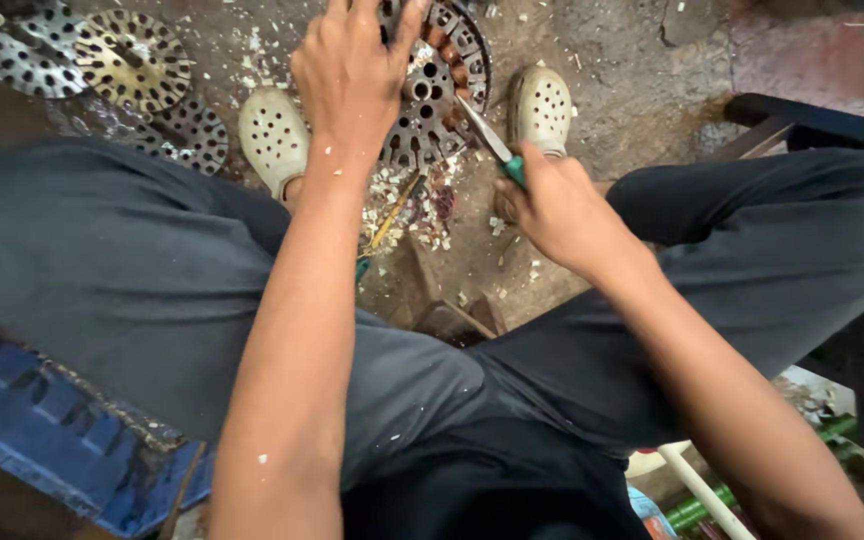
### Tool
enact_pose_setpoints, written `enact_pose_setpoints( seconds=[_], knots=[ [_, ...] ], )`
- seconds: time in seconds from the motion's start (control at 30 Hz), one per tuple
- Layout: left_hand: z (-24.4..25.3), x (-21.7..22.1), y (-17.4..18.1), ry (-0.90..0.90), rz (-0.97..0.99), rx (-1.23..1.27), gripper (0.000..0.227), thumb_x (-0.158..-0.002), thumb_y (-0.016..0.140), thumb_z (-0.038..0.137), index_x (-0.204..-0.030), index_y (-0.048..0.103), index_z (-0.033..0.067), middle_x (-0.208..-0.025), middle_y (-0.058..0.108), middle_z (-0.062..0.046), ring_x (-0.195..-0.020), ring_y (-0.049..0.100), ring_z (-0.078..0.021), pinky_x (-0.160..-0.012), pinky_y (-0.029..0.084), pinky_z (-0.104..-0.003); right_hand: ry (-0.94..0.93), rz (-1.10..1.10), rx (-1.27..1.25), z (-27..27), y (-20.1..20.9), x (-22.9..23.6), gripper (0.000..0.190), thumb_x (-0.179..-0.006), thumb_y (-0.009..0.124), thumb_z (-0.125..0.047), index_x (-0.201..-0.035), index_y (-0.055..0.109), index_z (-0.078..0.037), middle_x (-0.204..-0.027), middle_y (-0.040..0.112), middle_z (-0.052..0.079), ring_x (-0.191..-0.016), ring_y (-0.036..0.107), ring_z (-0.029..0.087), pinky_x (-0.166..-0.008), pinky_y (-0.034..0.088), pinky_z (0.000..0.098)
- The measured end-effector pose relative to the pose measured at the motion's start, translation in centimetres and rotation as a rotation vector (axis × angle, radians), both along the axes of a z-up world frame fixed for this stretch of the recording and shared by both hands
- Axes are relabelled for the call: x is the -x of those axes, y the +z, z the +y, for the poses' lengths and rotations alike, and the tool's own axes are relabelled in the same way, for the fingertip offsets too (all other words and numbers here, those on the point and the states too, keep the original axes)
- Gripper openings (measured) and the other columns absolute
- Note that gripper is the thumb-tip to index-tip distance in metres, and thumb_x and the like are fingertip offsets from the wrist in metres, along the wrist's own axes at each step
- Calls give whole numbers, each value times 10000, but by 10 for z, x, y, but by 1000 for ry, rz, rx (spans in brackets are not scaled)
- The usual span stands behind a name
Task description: The person sits on the floor and uses pliers to pull copper windings out of circular motor stators. The removed copper is placed into a nearby bucket. The person handles multiple stators one at a time, rotating them to access different slots.
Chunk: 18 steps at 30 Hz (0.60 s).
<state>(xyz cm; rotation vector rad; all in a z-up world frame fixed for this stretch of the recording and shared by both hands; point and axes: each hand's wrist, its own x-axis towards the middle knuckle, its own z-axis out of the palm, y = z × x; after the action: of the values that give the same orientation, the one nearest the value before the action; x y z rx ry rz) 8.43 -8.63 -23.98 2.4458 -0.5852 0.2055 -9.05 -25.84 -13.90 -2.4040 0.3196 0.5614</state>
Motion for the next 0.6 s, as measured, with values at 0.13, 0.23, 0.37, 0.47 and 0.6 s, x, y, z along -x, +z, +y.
enact_pose_setpoints(
  seconds=[0.13,0.23,0.37,0.47,0.6],
  knots=[
    [-1,-4,-4,13,5,-25,527,-1046,618,553,-980,717,40,-910,706,-195,-828,693,-398,-669,541,-537,163,-231,159,-4,27,3,708,-807,614,-1,-1477,406,91,-1138,564,353,-1052,564,515,-923,479,526],
    [-2,-1,-7,16,-5,-1,511,-1044,621,544,-957,718,50,-903,707,-185,-842,694,-396,-668,539,-534,214,-241,306,-8,28,-8,743,-922,622,-17,-1593,320,90,-1282,455,360,-1169,463,505,-1018,438,527],
    [-3,-1,-11,11,-75,0,487,-1019,642,527,-915,726,58,-855,708,-178,-805,688,-402,-617,520,-530,535,-279,713,-22,22,-28,764,-951,584,-23,-1661,312,40,-1326,497,295,-1304,469,450,-1086,463,533],
    [-3,-1,-14,0,-48,-3,477,-994,669,525,-855,742,75,-762,701,-171,-693,668,-408,-569,499,-536,700,-270,933,-31,22,-39,739,-977,570,-90,-1657,323,60,-1296,517,262,-1343,470,420,-1094,463,561],
    [-1,1,-17,-30,-93,73,431,-994,695,473,-809,748,88,-675,680,-143,-620,654,-396,-536,473,-526,841,-317,1059,-34,25,-52,668,-1042,558,-149,-1637,352,74,-1295,541,225,-1368,480,378,-1070,480,559]
  ],
)
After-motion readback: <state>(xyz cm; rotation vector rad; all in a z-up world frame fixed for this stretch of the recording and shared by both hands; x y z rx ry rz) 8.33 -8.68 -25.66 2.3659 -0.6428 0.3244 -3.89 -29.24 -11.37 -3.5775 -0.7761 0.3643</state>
